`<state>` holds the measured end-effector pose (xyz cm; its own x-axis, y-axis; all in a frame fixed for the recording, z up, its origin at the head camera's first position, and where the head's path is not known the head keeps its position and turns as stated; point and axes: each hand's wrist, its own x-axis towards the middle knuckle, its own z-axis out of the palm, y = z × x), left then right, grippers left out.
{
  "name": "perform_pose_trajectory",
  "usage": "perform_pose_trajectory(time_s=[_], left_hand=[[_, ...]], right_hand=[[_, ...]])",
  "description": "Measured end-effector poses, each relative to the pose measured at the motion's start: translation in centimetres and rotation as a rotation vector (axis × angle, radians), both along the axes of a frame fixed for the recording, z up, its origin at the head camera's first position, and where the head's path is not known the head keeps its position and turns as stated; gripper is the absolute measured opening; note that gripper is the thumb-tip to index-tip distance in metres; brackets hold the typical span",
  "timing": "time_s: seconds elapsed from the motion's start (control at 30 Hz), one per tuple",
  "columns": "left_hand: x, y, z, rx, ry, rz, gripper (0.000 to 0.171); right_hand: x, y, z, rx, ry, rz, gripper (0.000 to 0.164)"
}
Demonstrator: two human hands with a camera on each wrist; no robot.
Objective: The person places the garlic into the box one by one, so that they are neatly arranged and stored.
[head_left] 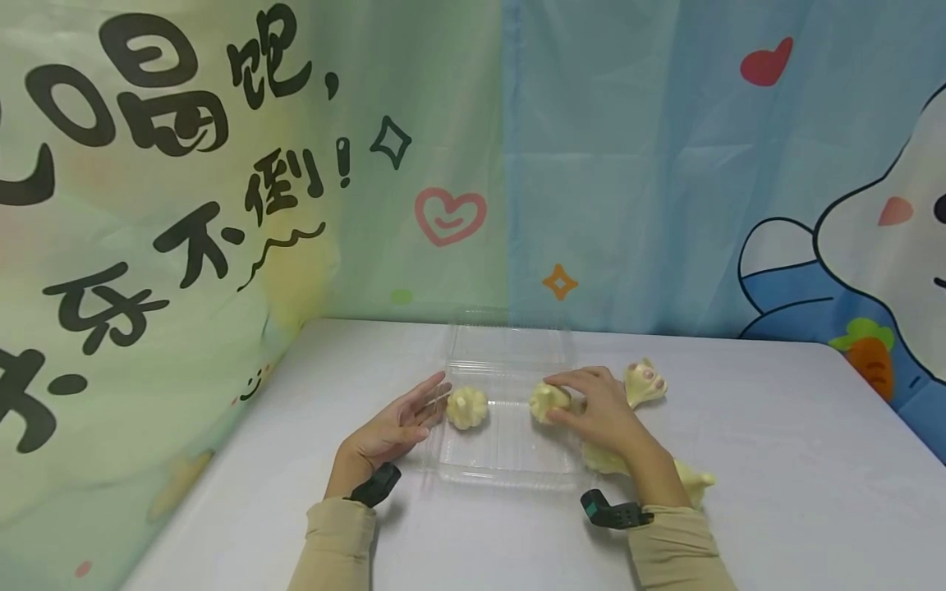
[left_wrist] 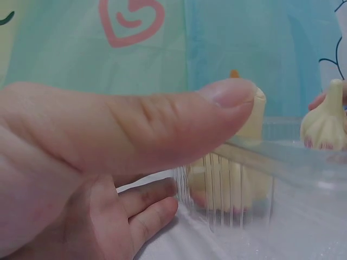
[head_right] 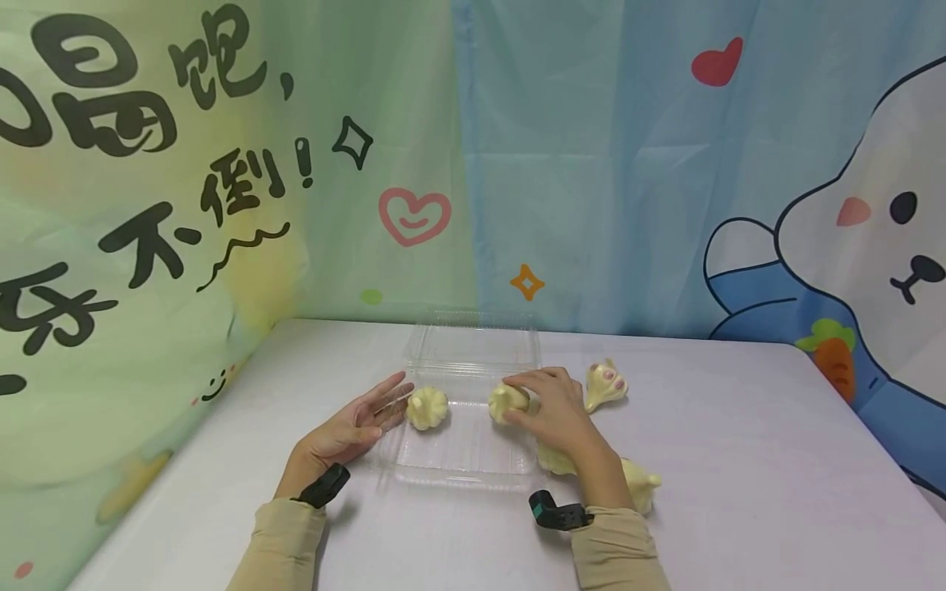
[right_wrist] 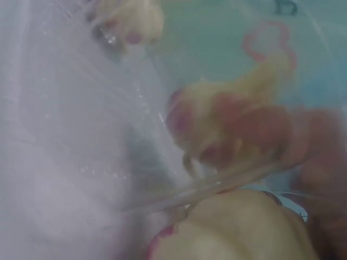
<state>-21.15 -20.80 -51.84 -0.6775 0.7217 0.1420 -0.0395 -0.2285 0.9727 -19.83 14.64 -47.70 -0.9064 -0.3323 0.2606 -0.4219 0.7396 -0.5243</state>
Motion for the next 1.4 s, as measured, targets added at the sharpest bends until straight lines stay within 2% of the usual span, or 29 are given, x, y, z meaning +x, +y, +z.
perform_pose_trajectory(time_s=[0.27, 0.67, 1.27, 1.4], left_hand=[[0.16, 0.15, 0.26, -0.006, -0.019, 0.013, 0.096], [0.28, 0.26, 0.30, -0.011, -0.018, 0.017, 0.096], [0.26, 0.21, 0.37, -0.016, -0.021, 0.021, 0.095], [0.31, 0.28, 0.47, -0.014, -0.025, 0.019, 0.094]], right_hand=[[-0.20, 0.05, -0.25, -0.019, 0.009, -0.022, 0.047], [0.16, -0.15, 0.07, 0.020, -0.055, -0.078, 0.045], [0.36, -0.65, 0.60, 0.108, -0.040, -0.101, 0.047], [0.42, -0.68, 0.62, 0.128, -0.006, -0.091, 0.045]])
